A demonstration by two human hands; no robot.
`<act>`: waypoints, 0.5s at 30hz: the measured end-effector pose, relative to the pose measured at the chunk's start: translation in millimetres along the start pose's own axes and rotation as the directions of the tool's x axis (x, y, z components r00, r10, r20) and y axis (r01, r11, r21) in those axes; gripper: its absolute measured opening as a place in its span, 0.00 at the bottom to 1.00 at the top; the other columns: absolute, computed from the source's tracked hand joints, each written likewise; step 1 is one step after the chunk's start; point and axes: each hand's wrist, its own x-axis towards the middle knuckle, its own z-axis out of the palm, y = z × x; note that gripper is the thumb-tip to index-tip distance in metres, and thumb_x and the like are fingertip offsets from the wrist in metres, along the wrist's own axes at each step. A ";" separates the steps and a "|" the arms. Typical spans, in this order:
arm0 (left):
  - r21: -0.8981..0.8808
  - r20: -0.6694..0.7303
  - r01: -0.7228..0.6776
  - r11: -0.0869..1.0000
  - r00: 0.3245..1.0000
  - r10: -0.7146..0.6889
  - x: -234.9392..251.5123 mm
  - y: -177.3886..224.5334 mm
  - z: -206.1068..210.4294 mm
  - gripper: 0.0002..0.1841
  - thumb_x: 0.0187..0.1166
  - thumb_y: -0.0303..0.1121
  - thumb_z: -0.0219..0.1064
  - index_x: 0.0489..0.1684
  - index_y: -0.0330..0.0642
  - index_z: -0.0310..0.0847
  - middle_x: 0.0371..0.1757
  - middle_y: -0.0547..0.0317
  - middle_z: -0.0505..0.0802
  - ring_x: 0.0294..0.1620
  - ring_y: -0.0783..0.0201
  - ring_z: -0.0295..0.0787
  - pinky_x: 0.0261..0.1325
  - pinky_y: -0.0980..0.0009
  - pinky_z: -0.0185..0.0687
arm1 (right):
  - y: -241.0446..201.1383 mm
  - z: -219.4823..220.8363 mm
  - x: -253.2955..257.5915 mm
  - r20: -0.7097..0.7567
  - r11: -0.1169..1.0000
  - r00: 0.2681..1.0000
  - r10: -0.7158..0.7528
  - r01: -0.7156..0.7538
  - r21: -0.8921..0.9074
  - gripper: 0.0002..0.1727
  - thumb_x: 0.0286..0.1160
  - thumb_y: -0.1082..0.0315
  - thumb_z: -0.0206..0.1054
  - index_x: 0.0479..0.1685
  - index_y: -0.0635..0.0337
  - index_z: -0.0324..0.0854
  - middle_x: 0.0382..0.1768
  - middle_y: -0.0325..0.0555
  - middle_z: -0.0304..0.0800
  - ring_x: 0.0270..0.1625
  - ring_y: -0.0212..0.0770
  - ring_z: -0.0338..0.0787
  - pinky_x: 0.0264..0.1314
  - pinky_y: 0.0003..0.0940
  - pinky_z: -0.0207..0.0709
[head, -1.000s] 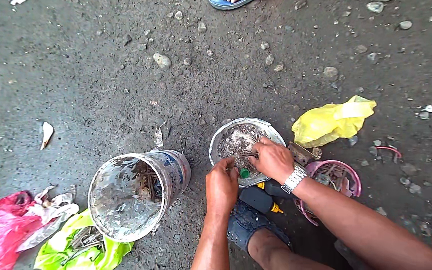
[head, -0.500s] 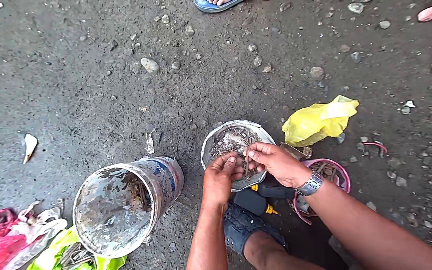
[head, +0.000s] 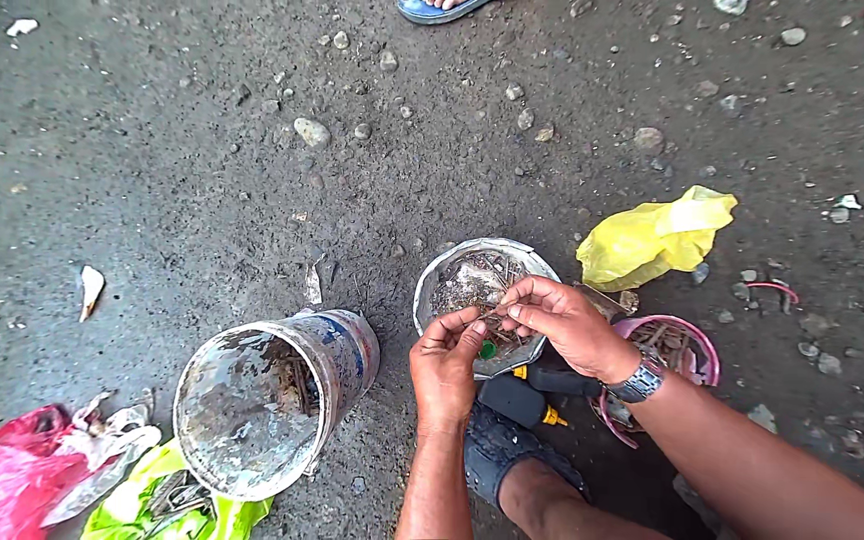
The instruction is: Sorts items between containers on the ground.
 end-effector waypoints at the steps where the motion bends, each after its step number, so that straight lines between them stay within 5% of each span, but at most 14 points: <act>1: -0.035 -0.003 -0.020 0.999 1.000 0.020 -1.1 -1.5 -0.2 0.12 0.68 0.18 0.76 0.48 0.34 0.92 0.42 0.44 0.95 0.38 0.56 0.93 0.47 0.62 0.92 | 0.0 0.5 -1.2 0.003 1.000 1.000 -0.026 0.026 -0.018 0.06 0.78 0.74 0.65 0.48 0.60 0.85 0.43 0.53 0.94 0.38 0.45 0.92 0.41 0.36 0.88; 7: -0.172 -0.004 -0.112 0.979 0.994 0.113 -8.5 -8.5 -9.3 0.16 0.73 0.20 0.70 0.59 0.35 0.86 0.44 0.43 0.94 0.40 0.55 0.94 0.49 0.58 0.93 | 3.1 -2.6 -4.8 0.080 0.955 0.987 -0.137 0.153 -0.254 0.07 0.72 0.69 0.74 0.46 0.54 0.90 0.37 0.42 0.95 0.32 0.37 0.91 0.36 0.33 0.88; 11: -0.249 -0.099 -0.133 0.959 0.989 0.111 -8.3 6.9 -39.2 0.16 0.82 0.23 0.54 0.64 0.38 0.82 0.39 0.51 0.91 0.38 0.59 0.93 0.48 0.59 0.93 | 7.3 -20.0 12.7 0.083 0.666 0.967 -0.240 0.226 -0.711 0.07 0.72 0.63 0.74 0.46 0.43 0.93 0.43 0.29 0.93 0.39 0.28 0.91 0.43 0.34 0.90; 15: -0.288 -0.190 -0.029 0.957 0.981 -0.028 -7.5 25.5 -57.0 0.20 0.88 0.24 0.41 0.68 0.38 0.77 0.33 0.53 0.89 0.31 0.60 0.92 0.38 0.64 0.93 | 22.0 -3.2 27.6 0.218 0.432 0.965 -0.143 0.259 -0.864 0.06 0.74 0.55 0.74 0.42 0.37 0.95 0.40 0.30 0.92 0.40 0.33 0.91 0.45 0.47 0.89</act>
